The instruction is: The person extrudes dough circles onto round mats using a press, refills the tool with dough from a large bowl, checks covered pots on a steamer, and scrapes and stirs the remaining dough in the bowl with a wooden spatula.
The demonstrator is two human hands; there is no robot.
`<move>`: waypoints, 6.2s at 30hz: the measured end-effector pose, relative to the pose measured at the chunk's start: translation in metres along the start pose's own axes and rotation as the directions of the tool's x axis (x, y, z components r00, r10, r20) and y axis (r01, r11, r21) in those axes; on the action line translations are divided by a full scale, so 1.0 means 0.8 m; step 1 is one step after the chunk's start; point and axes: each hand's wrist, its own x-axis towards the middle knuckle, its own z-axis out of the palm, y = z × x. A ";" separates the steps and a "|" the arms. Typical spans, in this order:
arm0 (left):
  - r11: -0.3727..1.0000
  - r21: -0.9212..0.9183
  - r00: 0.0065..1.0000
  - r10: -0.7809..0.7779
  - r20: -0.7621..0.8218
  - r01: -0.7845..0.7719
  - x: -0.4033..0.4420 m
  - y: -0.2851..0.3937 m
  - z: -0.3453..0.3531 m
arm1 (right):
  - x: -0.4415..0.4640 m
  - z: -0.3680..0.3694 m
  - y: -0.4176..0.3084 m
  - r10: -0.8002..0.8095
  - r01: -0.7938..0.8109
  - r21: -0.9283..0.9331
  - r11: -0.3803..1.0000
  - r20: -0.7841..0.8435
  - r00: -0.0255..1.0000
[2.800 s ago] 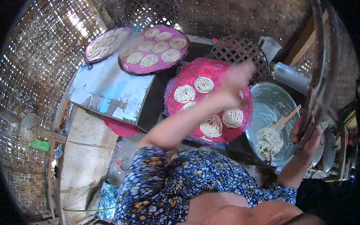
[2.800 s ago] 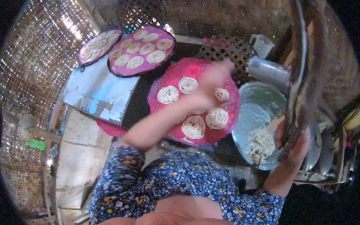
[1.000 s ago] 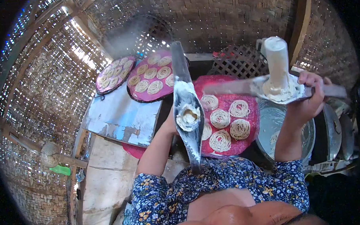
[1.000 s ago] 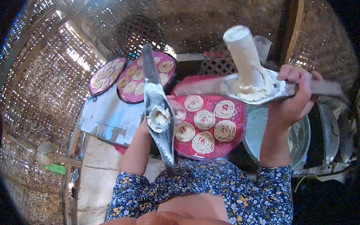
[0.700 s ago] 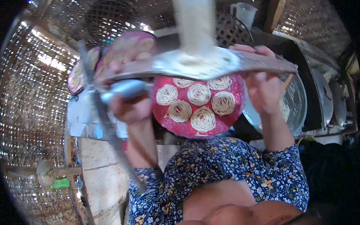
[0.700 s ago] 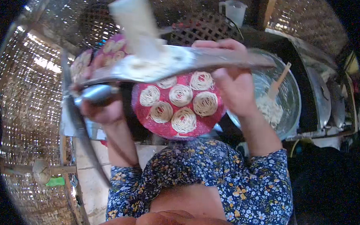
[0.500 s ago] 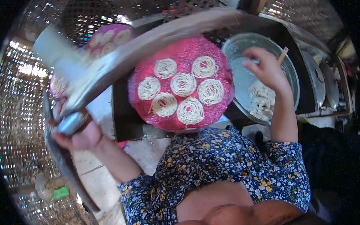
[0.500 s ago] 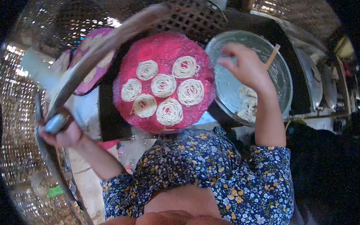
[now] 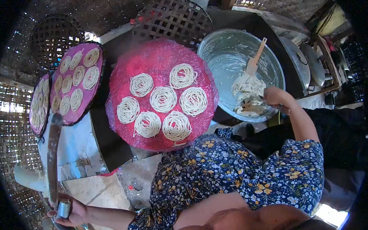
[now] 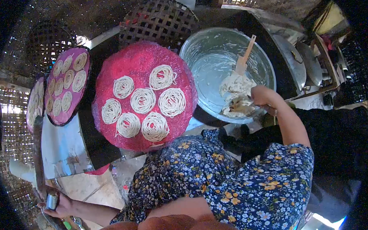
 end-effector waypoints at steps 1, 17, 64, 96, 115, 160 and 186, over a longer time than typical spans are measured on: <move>1.000 -0.026 1.000 -0.006 0.012 0.007 0.004 0.006 -0.007 | -0.009 -0.008 0.009 -0.065 0.067 0.028 0.997 -0.074 0.995; 0.970 0.119 0.959 0.229 -0.165 -0.211 -0.004 -0.009 0.027 | 0.070 0.045 0.082 0.181 -0.232 -0.051 0.971 -0.469 0.864; 0.336 0.883 0.668 -0.579 0.467 -0.327 -0.039 -0.123 0.172 | -0.120 -0.157 -0.323 -0.798 0.905 0.321 -0.280 -0.601 -0.033; -0.076 0.913 0.802 -0.510 0.310 -0.400 -0.047 -0.093 0.107 | -0.230 -0.216 -0.363 -0.663 0.544 -0.832 0.110 -0.469 -0.584; 0.004 0.980 0.784 -0.599 0.160 -0.197 -0.041 -0.099 0.096 | -0.251 -0.229 -0.356 -0.497 0.390 -0.917 0.080 -0.376 -0.782; 0.727 0.497 0.852 -0.522 -0.047 0.473 -0.032 -0.118 0.069 | -0.199 -0.102 -0.442 -0.344 0.808 -0.586 -0.055 -0.749 -0.566; 0.783 -0.411 0.792 -0.165 0.588 0.468 0.008 -0.122 0.047 | -0.149 -0.100 -0.413 -0.726 0.921 0.305 -0.243 -0.686 0.036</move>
